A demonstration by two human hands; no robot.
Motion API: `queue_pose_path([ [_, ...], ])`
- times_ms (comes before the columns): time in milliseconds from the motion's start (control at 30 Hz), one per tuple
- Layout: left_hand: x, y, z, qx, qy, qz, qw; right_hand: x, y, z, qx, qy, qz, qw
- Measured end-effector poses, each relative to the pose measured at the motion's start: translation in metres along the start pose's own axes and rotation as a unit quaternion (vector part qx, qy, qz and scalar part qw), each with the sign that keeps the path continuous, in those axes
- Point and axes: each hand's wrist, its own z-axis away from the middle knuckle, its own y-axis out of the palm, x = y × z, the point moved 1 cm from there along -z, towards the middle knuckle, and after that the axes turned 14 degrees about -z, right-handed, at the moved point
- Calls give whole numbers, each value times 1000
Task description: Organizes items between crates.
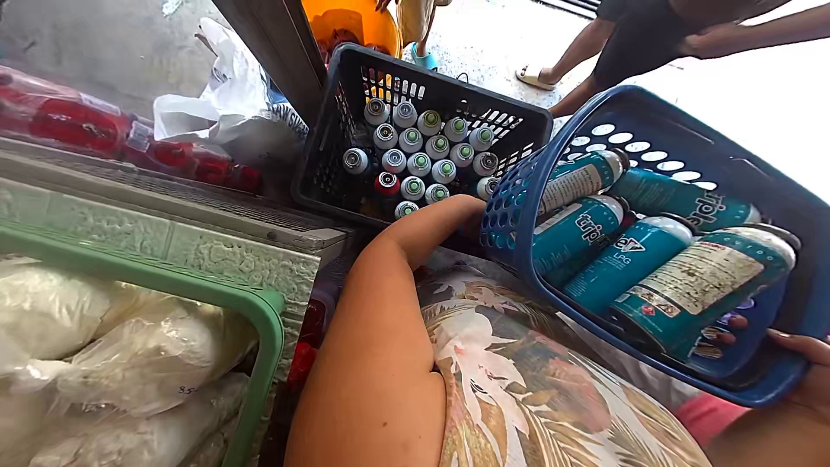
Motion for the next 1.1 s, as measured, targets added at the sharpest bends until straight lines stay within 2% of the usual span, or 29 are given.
queue_pose_path([
  [100,39,-10,-30,-117,-78,-18,990,-1,14,7,-38,-14,15,999],
  [167,44,-16,-40,-198,-128,30,971,0,29,14,-69,-27,33,997],
  [233,42,-16,-48,-245,-164,53,954,0,25,12,-64,-27,29,997],
  [367,28,1,-53,-209,-170,25,963,-1,15,11,-32,-17,7,999],
  [467,24,9,-53,-214,-188,110,952,-1,13,13,-6,-9,-2,1000],
  [567,34,-3,-46,-225,-164,58,959,-6,28,22,-59,-48,-11,997],
  [633,51,-14,-30,-241,-164,62,955,-5,25,19,-53,-33,-4,998],
  [700,65,-21,-1,-293,-165,108,936,-3,18,13,-38,-12,4,999],
  [800,69,-30,75,-428,-203,184,861,-3,14,10,-25,-8,-9,1000],
  [867,52,-36,138,-493,-288,191,798,-3,20,13,-44,-20,13,999],
  [900,44,-39,166,-502,-345,173,774,-3,17,11,-47,-25,13,999],
  [967,33,-41,206,-464,-465,124,744,-2,23,15,-55,-26,11,998],
  [1033,39,-38,219,-385,-555,90,732,0,47,25,-93,-40,15,995],
  [1100,58,-27,209,-303,-603,82,733,3,55,25,-123,-48,12,991],
])
